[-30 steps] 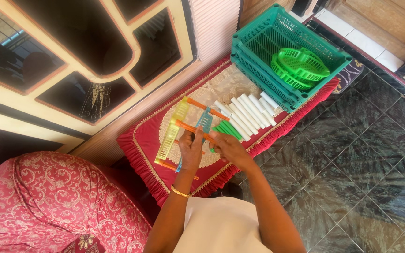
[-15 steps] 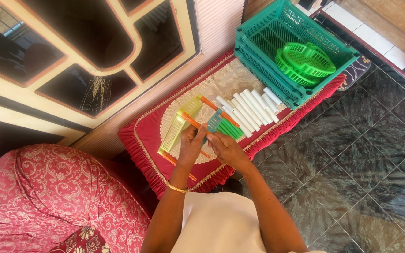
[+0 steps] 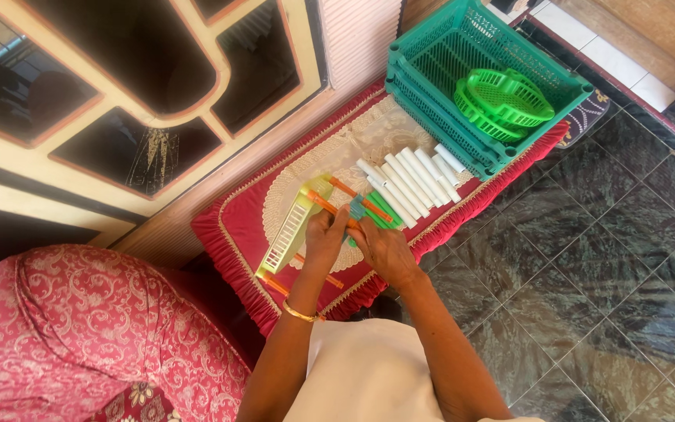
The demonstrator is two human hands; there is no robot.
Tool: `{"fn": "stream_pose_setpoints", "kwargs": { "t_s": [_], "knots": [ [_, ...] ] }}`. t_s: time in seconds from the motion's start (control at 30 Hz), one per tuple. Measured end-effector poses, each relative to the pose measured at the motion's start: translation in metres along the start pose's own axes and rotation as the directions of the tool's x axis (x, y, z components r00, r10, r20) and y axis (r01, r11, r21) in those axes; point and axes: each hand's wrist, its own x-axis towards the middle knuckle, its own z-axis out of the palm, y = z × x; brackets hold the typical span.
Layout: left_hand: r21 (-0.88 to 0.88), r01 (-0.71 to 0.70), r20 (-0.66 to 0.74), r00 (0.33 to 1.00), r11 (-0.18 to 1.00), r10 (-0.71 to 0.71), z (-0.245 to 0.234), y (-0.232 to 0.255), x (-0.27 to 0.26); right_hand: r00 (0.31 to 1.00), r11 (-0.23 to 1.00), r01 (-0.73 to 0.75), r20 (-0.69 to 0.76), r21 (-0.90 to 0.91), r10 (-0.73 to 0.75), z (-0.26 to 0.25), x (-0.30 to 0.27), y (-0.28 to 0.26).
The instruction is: The person assembles small plastic components by inserting short cylindrical rods into grid-like trays. They handle green, blue, and yellow trays and white and green rods, placing rods into the trays and arranging them on a red-covered surface next to a green basket.
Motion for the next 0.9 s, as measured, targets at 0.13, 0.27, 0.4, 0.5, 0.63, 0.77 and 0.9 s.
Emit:
{"fn": "stream_pose_setpoints", "kwargs": {
  "t_s": [0.13,0.27,0.4,0.5,0.63,0.77,0.9],
  "knots": [
    [-0.002,-0.088,0.023,0.996,0.996,0.088,0.002,0.001,-0.002,0.945,0.724,-0.322,0.246,0.610,0.214,-0.007,0.003,0.004],
    [0.025,-0.139,0.017,0.990,0.990,0.138,0.006,0.001,-0.006,0.610,0.170,-0.776,0.655,0.607,0.446,-0.021,0.002,0.010],
    [-0.042,-0.103,0.034,0.994,0.994,0.104,0.010,-0.005,-0.004,0.713,0.190,-0.669,0.549,0.718,0.436,-0.016,-0.001,0.011],
    [-0.061,-0.157,0.029,0.987,0.986,0.159,0.011,-0.007,0.001,0.942,0.698,-0.321,0.139,0.640,0.306,-0.011,0.001,0.007],
    [-0.051,-0.163,0.014,0.986,0.985,0.164,0.011,-0.008,0.000,0.981,0.950,-0.170,-0.042,0.262,0.187,-0.018,0.001,-0.005],
    [-0.068,-0.035,0.044,0.998,0.997,0.038,0.012,-0.009,-0.004,0.970,0.957,-0.241,-0.002,0.159,0.244,-0.025,-0.001,-0.010],
    [-0.095,-0.071,0.046,0.996,0.993,0.075,0.013,-0.011,-0.005,0.979,0.955,-0.185,-0.044,0.230,0.200,-0.008,-0.006,0.000]
  ]
}}
